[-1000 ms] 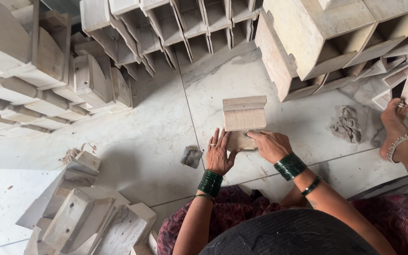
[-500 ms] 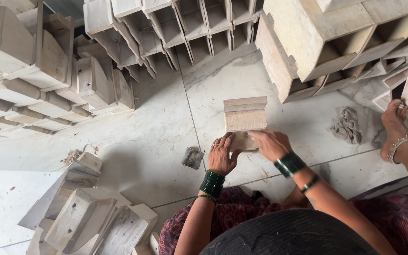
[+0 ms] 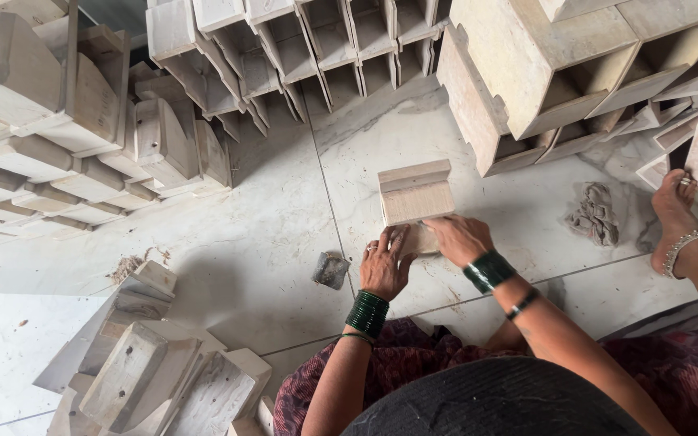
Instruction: The person sits on the floor and assembles small wooden boxes by hand, fitting wooden side panels and lids together and pressing the joints into place. They pick up individual wooden parts from the surrounding piles, align them, and set assembled boxes aside among the finished pieces.
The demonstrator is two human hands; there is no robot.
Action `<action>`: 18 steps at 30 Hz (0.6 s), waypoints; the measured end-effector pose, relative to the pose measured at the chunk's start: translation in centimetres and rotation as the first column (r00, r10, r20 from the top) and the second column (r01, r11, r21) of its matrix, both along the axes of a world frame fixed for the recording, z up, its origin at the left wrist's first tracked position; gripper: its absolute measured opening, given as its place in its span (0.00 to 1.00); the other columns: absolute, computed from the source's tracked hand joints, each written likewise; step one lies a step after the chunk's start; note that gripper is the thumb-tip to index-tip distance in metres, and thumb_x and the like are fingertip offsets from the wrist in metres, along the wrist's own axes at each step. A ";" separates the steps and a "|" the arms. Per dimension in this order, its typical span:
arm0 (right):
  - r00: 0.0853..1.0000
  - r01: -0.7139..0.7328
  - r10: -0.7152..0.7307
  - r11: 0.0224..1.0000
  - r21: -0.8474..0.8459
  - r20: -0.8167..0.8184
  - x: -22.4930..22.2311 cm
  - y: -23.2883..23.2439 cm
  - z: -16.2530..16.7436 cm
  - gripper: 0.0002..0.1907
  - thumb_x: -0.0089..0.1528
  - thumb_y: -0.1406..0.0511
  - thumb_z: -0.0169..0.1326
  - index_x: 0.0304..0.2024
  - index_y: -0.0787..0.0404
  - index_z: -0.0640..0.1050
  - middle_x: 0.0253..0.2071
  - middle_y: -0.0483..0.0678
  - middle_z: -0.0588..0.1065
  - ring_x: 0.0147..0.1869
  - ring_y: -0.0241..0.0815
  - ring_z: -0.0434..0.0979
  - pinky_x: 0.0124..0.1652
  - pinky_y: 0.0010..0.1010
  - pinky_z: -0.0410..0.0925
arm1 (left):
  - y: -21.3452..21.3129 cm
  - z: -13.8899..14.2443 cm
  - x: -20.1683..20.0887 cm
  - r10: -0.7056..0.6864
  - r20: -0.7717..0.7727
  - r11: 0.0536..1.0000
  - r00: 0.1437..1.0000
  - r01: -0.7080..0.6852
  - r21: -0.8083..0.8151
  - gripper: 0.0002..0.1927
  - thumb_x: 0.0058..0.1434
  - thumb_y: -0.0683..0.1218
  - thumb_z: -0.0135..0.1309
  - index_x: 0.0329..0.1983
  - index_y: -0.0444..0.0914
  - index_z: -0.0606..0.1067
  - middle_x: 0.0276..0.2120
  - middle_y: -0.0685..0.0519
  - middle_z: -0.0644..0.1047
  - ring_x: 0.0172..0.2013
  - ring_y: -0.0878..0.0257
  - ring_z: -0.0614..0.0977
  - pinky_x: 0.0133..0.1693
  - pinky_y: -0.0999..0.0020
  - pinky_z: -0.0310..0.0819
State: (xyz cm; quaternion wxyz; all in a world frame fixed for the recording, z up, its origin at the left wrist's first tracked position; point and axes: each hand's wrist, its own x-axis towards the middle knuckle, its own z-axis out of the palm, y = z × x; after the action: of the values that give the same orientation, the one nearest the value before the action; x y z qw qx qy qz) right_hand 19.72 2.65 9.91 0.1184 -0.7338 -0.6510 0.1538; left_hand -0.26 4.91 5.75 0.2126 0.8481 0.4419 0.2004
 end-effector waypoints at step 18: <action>1.000 0.009 -0.008 0.996 0.085 -0.016 0.4 -1.3 -1.0 0.15 0.64 0.62 0.50 0.50 0.44 0.82 0.37 0.46 0.82 0.34 0.49 0.82 0.34 0.41 0.74 | -0.4 0.0 0.0 -0.002 -0.010 0.996 1.000 0.001 -0.085 0.35 0.63 0.54 0.56 0.73 0.50 0.63 0.70 0.46 0.63 0.57 0.42 0.75 0.60 0.47 0.66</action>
State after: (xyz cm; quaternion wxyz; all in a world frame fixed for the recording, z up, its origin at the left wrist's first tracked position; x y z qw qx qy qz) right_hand 20.10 1.31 8.90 0.1552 -0.7296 -0.6529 0.1315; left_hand -0.22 4.56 5.73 0.2465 0.8395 0.4506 0.1772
